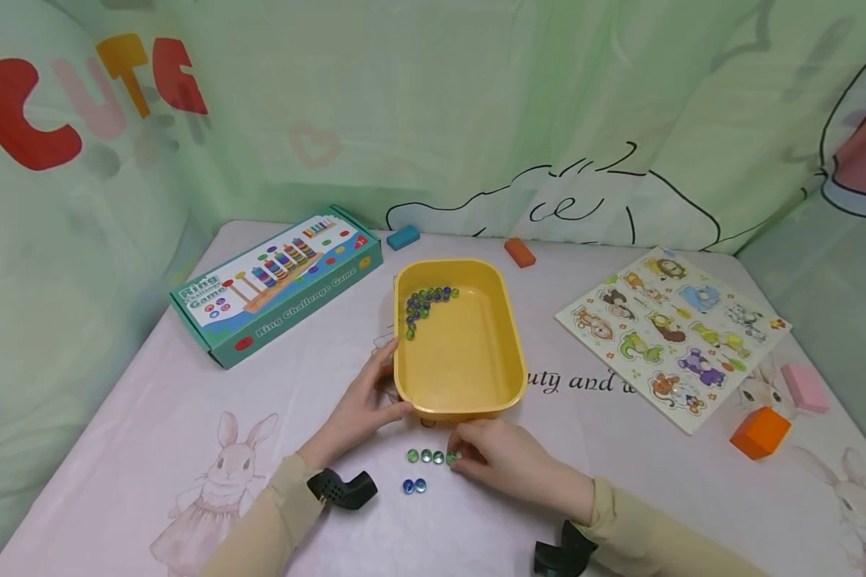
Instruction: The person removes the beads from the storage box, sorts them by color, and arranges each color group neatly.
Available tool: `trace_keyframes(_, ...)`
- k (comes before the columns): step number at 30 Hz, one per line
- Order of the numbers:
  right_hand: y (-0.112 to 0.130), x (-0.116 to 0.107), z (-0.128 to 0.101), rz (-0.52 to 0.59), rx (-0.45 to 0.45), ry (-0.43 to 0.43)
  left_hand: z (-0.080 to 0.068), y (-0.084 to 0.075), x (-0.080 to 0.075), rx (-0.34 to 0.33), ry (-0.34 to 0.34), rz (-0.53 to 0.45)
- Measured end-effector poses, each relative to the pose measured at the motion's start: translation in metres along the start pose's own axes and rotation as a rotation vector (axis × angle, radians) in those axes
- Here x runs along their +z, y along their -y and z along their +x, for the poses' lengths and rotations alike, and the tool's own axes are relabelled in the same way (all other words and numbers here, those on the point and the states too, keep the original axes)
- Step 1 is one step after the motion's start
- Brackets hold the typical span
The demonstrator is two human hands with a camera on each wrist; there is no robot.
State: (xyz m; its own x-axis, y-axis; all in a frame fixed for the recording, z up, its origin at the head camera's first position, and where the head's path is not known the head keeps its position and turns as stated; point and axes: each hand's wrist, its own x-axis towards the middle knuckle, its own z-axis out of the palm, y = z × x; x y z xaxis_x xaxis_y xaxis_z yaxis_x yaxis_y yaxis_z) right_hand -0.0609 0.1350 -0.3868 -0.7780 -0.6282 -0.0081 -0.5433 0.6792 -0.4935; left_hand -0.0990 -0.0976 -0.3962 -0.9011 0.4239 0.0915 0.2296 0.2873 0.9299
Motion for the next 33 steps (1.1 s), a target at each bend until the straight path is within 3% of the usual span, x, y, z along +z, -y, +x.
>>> trace_keyframes(21, 0.004, -0.006, 0.001, -0.058, -0.012, 0.053, 0.000, -0.003, 0.000, -0.002, 0.002, 0.001)
trace_keyframes(25, 0.012, -0.016, 0.002, -0.102, -0.072, 0.072, 0.000, 0.000, 0.000, -0.001, 0.003, 0.005)
trace_keyframes(33, 0.027, -0.045, 0.010, -0.069, -0.240, 0.232, 0.007, 0.031, 0.005, 0.021, -0.016, 0.022)
